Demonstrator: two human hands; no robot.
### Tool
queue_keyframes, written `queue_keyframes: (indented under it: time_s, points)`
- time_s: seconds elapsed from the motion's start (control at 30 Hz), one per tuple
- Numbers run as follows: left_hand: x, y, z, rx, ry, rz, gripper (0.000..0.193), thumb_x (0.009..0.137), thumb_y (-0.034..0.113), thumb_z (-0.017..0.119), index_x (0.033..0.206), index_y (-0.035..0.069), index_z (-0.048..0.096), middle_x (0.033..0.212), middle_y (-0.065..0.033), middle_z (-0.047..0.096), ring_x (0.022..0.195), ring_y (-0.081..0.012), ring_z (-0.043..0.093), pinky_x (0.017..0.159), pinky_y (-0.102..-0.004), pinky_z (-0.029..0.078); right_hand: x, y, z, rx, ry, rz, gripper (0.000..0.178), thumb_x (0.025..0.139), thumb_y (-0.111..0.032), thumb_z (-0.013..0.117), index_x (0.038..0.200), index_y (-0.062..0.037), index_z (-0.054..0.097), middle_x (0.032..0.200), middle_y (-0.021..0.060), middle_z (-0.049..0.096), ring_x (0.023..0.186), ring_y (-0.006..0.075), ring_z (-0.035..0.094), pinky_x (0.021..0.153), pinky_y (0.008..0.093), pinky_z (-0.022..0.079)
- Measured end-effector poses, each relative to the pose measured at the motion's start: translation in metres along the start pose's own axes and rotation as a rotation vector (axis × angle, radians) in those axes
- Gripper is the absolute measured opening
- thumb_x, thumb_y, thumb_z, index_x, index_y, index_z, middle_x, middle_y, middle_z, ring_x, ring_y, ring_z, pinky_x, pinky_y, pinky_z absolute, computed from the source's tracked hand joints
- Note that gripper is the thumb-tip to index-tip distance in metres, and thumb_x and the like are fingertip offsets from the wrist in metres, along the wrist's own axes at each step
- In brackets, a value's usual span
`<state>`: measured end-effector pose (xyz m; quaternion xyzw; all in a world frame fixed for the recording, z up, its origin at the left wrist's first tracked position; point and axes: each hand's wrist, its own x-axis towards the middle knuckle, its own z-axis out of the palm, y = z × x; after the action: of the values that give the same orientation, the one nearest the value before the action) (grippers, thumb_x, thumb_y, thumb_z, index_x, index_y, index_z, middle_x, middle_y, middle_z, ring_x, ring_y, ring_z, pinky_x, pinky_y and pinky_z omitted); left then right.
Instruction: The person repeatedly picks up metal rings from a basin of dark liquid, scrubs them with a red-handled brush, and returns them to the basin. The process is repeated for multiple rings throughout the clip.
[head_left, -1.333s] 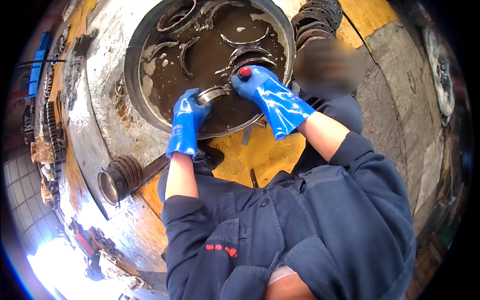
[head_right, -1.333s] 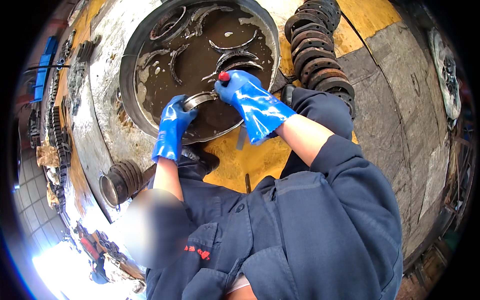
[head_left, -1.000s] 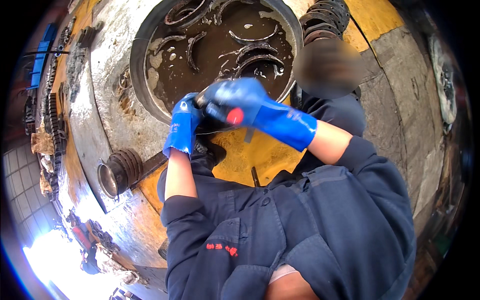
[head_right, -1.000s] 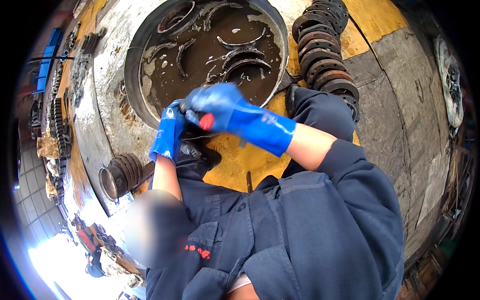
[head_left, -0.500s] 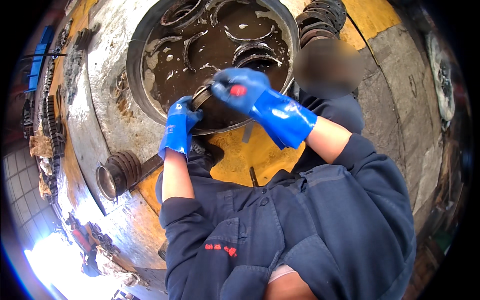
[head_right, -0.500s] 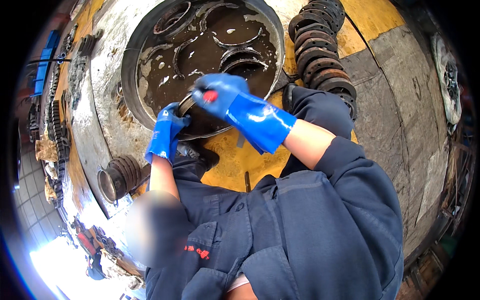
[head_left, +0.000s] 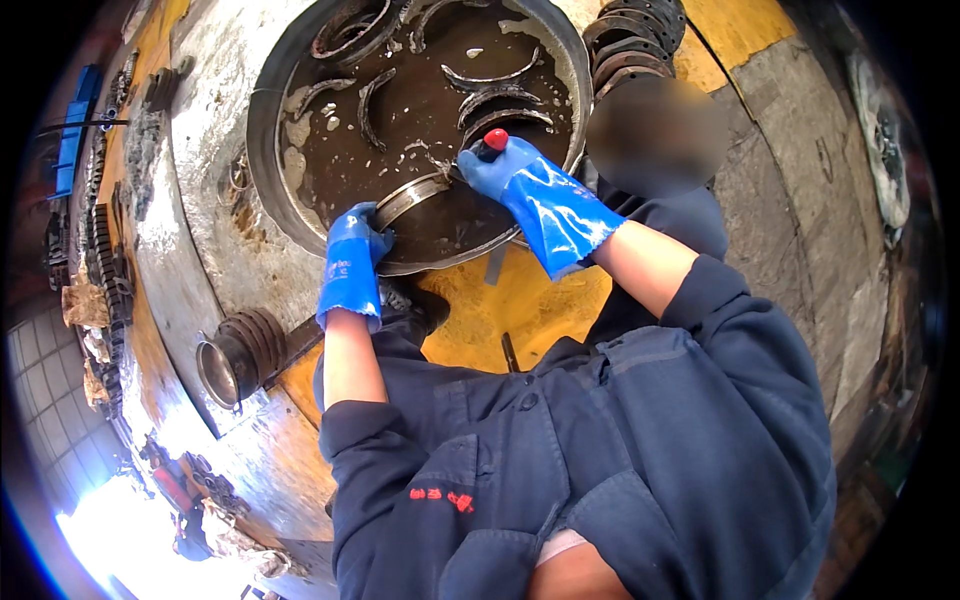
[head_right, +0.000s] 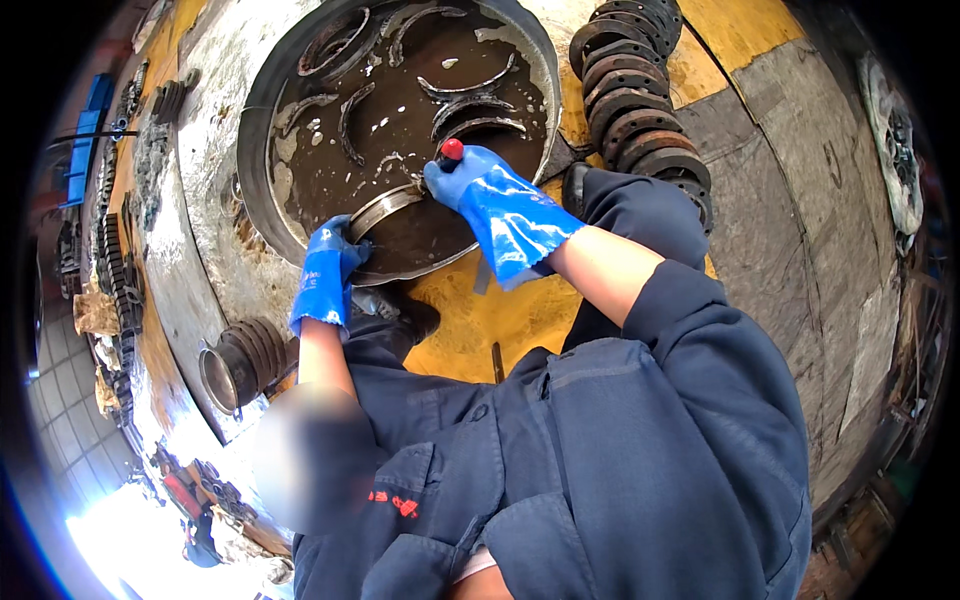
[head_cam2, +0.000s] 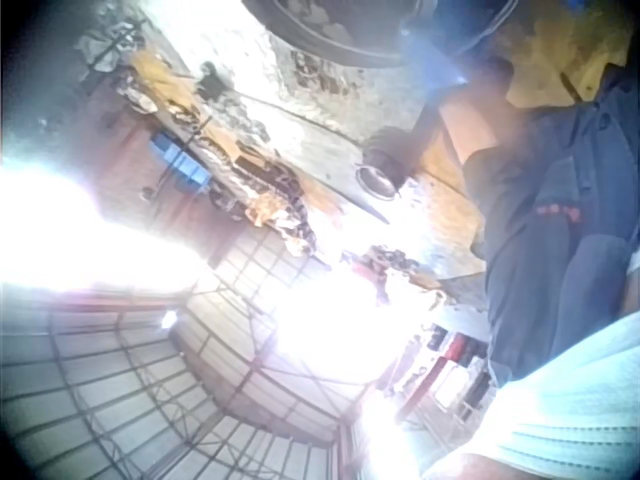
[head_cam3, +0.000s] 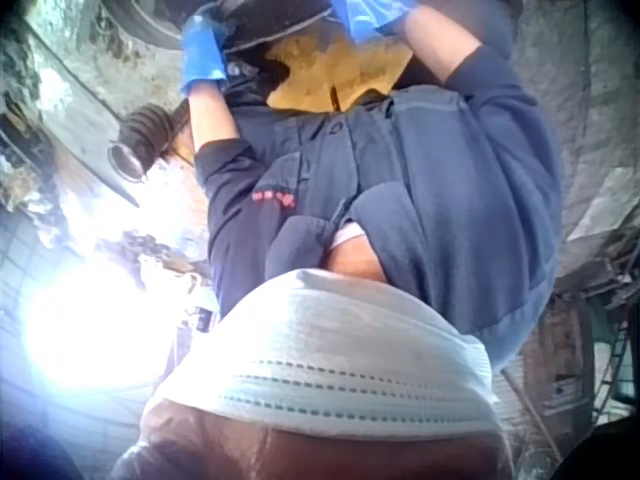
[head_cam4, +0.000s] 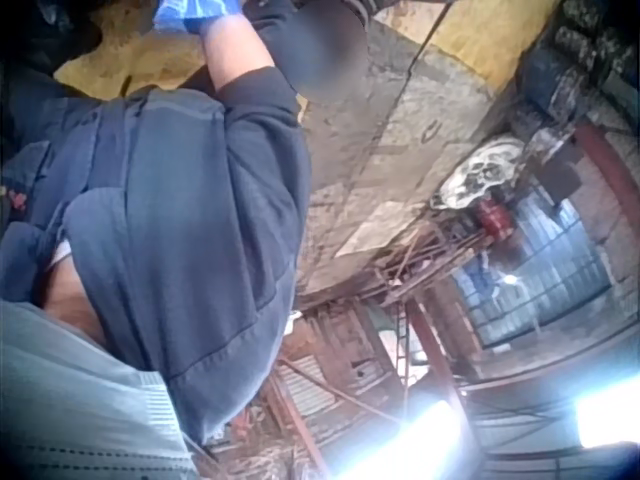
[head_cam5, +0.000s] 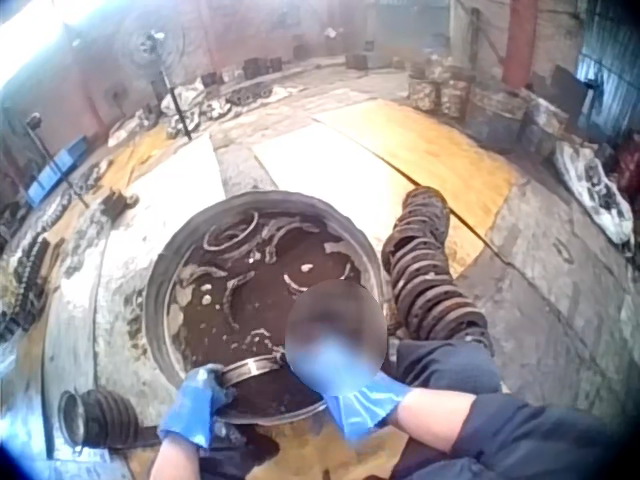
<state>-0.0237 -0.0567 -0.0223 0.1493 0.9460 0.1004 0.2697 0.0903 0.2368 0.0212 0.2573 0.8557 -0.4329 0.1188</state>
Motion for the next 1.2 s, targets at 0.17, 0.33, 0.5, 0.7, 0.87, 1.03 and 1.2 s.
queue_keyframes:
  time_s: [0.17,0.33,0.5,0.7,0.87,1.03,1.2]
  points:
    - [-0.019,0.07,-0.021,0.316,0.235,0.221,0.057,0.08,0.028,0.087,0.134,0.012,0.075,0.13,-0.0141,0.077,0.122,-0.035,0.073,0.109,-0.041,0.057,-0.002,0.003,-0.001,0.191,-0.081,-0.022,0.047,0.094,-0.052,0.068,0.106,-0.0083,0.08,0.104,0.0221,0.079,0.103,0.0441,0.075,0.093,0.0488,0.059]
    - [-0.013,0.099,-0.023,0.308,0.094,0.113,0.048,0.083,0.017,0.086,0.13,0.017,0.079,0.127,-0.0136,0.079,0.119,-0.033,0.075,0.106,-0.0426,0.059,-0.013,-0.014,0.004,0.072,-0.072,-0.073,0.046,0.096,-0.054,0.066,0.104,-0.0103,0.08,0.107,0.0197,0.079,0.106,0.0427,0.074,0.094,0.0481,0.059]
    - [-0.014,0.057,-0.013,-0.085,0.253,0.095,0.055,0.08,0.027,0.093,0.129,0.007,0.077,0.117,-0.0158,0.082,0.11,-0.0276,0.079,0.1,-0.037,0.061,-0.011,-0.007,-0.016,-0.134,0.094,-0.13,0.04,0.1,-0.048,0.062,0.105,-0.0119,0.078,0.099,0.019,0.079,0.098,0.0396,0.076,0.089,0.0464,0.059]
    - [-0.017,0.034,-0.004,-0.166,0.181,0.133,0.054,0.087,0.024,0.087,0.135,0.004,0.074,0.122,-0.0187,0.08,0.113,-0.03,0.078,0.102,-0.0369,0.06,-0.052,-0.028,-0.006,0.23,0.222,-0.823,0.024,0.102,-0.027,0.077,0.12,-0.0113,0.081,0.107,0.0132,0.08,0.094,0.029,0.08,0.082,0.0407,0.065]
    - [-0.012,0.005,0.0,-0.798,0.074,0.088,0.051,0.092,0.009,0.079,0.141,-0.002,0.069,0.127,-0.0222,0.079,0.119,-0.0332,0.076,0.104,-0.0394,0.059,-0.066,-0.048,0.023,0.022,0.155,-0.955,0.025,0.1,-0.028,0.075,0.121,-0.0148,0.078,0.111,0.0114,0.079,0.093,0.0374,0.077,0.079,0.0429,0.063]
    - [-0.018,0.016,-0.004,-0.208,0.136,0.084,0.069,0.079,0.026,0.095,0.137,-0.001,0.069,0.12,-0.0163,0.081,0.105,-0.0246,0.076,0.096,-0.0377,0.06,-0.036,-0.02,0.003,0.103,0.197,-0.454,0.029,0.102,-0.038,0.07,0.11,-0.0131,0.081,0.1,0.0141,0.08,0.094,0.0353,0.078,0.084,0.0432,0.062]
    - [-0.024,0.049,-0.018,-0.261,0.077,0.156,0.064,0.084,0.027,0.091,0.138,0.001,0.07,0.119,-0.017,0.081,0.104,-0.0238,0.076,0.097,-0.0351,0.06,-0.026,-0.017,-0.019,0.108,0.148,-0.321,0.027,0.103,-0.036,0.071,0.112,-0.0126,0.081,0.103,0.0142,0.08,0.094,0.0336,0.078,0.085,0.0415,0.062]
